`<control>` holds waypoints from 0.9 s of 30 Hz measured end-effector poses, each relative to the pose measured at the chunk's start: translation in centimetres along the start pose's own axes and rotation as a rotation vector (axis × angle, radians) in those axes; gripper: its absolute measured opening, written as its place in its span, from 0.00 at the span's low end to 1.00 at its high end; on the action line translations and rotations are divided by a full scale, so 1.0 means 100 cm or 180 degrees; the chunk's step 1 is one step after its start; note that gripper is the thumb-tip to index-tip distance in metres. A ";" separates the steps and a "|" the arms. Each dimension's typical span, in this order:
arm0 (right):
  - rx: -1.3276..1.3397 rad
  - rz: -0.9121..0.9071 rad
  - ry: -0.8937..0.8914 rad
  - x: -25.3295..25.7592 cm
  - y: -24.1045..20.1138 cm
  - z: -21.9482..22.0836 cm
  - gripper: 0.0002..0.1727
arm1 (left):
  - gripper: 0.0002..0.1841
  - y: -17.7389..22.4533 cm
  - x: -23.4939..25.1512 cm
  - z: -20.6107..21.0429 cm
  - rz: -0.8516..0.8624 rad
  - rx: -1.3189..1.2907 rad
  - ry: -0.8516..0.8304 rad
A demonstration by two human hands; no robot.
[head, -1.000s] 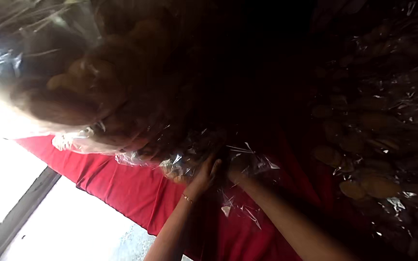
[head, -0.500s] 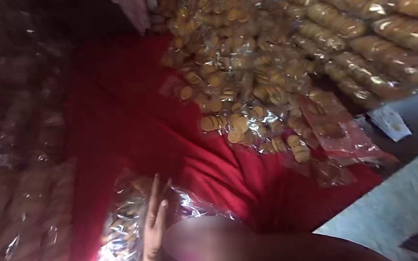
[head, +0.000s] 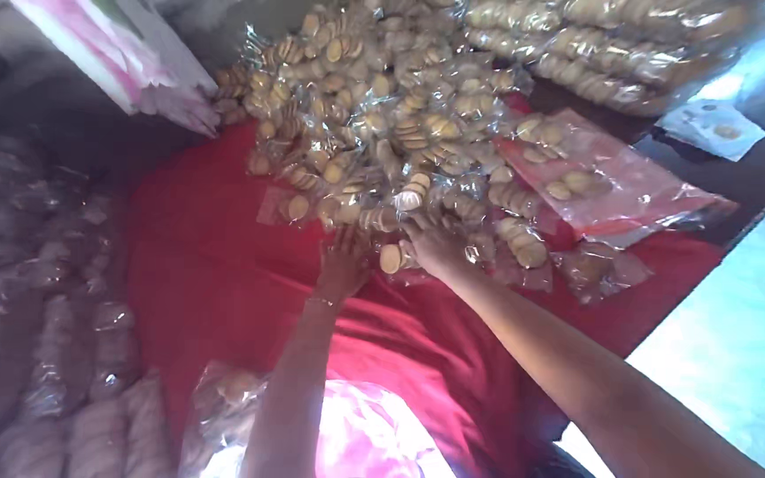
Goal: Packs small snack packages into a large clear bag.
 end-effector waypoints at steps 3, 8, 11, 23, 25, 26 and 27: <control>-0.0233 -0.0414 -0.0229 -0.027 0.008 0.018 0.27 | 0.31 -0.002 0.018 0.021 0.0119 0.0095 0.0593; 0.0445 -0.1537 -0.0259 -0.073 0.041 0.033 0.17 | 0.21 0.027 -0.063 -0.018 0.0129 -0.1577 -0.0715; 0.1867 -0.1629 -0.0678 -0.088 0.048 0.005 0.17 | 0.18 0.038 -0.092 -0.039 -0.0054 -0.1747 -0.0741; 0.2904 -0.1621 -0.1036 -0.149 0.125 -0.016 0.15 | 0.08 0.193 -0.053 0.071 0.1689 -0.0145 0.0876; 0.3615 -0.1604 -0.1504 -0.170 0.131 0.003 0.27 | 0.11 0.192 -0.055 0.086 0.1473 -0.0435 0.0851; 0.3820 -0.1649 -0.1538 -0.179 0.132 0.016 0.38 | 0.13 0.194 -0.059 0.093 0.1351 -0.0612 0.0958; 0.3766 -0.1772 -0.1429 -0.188 0.131 0.030 0.49 | 0.13 0.200 -0.065 0.101 0.1227 -0.0866 0.1090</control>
Point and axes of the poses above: each hand's wrist, its own x-axis towards the middle knuckle, its own z-axis out of the palm, y = z × x, the point moved 1 cm from there along x, towards the middle knuckle, and after that the axes turned 12 degrees about -y, right-handed, at the moved point
